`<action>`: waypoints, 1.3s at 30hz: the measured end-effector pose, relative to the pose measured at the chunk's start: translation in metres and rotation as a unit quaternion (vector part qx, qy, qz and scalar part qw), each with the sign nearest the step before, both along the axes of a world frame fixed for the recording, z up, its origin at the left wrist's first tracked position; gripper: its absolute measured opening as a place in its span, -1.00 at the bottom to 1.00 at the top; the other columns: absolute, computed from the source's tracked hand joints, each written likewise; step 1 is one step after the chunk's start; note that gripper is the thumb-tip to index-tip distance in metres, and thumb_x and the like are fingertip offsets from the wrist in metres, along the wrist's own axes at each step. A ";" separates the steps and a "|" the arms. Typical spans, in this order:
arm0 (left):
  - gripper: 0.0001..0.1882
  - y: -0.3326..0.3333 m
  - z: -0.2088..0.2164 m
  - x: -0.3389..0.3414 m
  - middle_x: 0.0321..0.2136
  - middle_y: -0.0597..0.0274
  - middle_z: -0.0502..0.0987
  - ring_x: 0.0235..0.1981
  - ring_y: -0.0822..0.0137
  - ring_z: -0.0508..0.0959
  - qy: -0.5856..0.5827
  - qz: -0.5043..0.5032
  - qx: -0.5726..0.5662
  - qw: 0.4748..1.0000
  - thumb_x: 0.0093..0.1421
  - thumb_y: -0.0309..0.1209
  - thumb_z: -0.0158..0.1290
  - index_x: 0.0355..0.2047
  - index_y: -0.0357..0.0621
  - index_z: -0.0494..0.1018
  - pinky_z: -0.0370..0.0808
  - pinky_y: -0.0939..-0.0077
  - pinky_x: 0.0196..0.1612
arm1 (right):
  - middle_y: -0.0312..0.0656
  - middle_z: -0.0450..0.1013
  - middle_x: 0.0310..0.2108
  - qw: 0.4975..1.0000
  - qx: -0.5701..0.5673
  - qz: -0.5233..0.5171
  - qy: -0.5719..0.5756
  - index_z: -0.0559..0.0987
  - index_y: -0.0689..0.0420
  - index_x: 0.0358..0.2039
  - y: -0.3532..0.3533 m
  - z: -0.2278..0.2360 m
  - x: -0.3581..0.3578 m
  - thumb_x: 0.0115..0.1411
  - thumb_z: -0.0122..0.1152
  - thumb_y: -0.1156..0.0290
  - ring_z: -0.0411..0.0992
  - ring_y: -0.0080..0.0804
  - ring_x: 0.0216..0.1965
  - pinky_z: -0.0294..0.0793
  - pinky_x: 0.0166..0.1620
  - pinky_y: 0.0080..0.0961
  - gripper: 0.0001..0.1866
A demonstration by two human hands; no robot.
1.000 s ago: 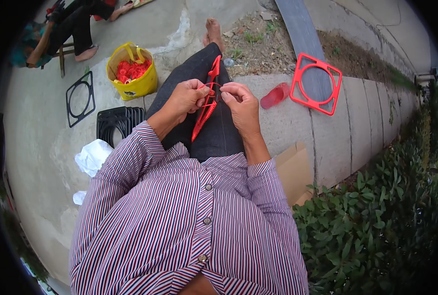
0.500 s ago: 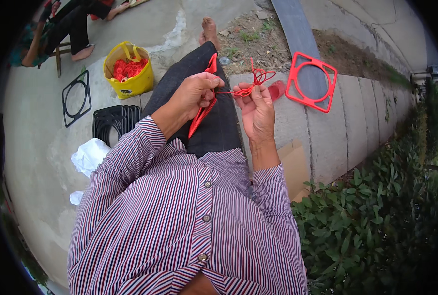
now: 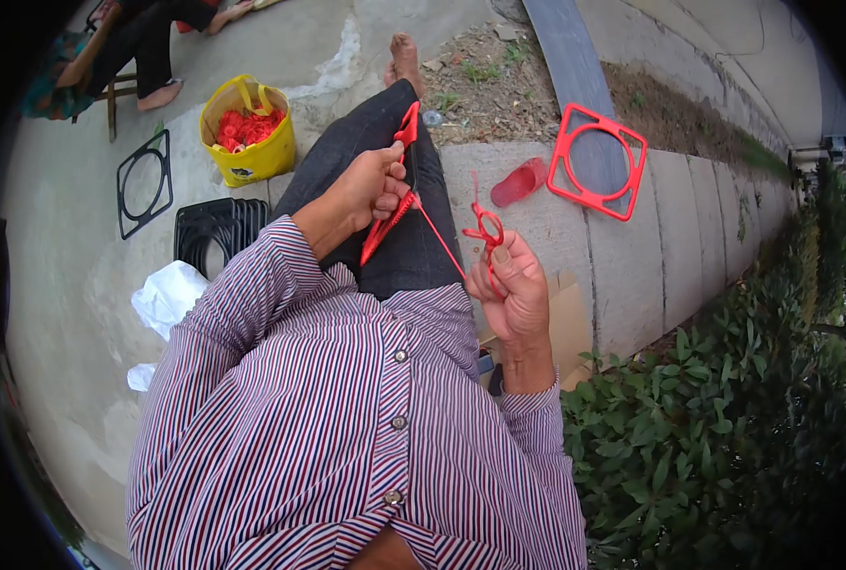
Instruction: Winding red string onto red plastic frames.
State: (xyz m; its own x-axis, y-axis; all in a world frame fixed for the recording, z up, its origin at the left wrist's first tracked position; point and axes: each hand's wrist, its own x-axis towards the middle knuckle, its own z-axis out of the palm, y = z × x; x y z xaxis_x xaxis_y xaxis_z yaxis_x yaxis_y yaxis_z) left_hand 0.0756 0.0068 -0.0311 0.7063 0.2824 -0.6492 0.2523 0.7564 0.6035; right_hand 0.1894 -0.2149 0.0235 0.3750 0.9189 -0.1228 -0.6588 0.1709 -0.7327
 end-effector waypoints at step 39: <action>-0.79 -0.032 -0.023 -0.029 -0.47 0.29 0.55 -0.43 0.56 0.50 -0.026 -0.074 0.372 0.925 0.07 -0.51 0.21 -0.30 -0.25 0.44 0.44 0.67 -0.37 | -0.15 0.48 -0.32 0.983 0.066 -0.163 -0.060 0.48 0.21 -0.20 0.060 -0.017 -0.013 0.25 0.10 0.44 0.45 -0.31 -0.29 0.38 -0.05 -0.43 -0.85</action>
State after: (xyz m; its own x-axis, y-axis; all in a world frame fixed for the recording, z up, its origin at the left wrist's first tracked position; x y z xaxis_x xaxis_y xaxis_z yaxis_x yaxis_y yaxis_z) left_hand 0.0466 -0.0250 -0.0543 0.7982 0.5348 -0.2773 0.2751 0.0860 0.9576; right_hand 0.1761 -0.1553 0.0064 0.6568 0.7522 0.0536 -0.4626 0.4580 -0.7591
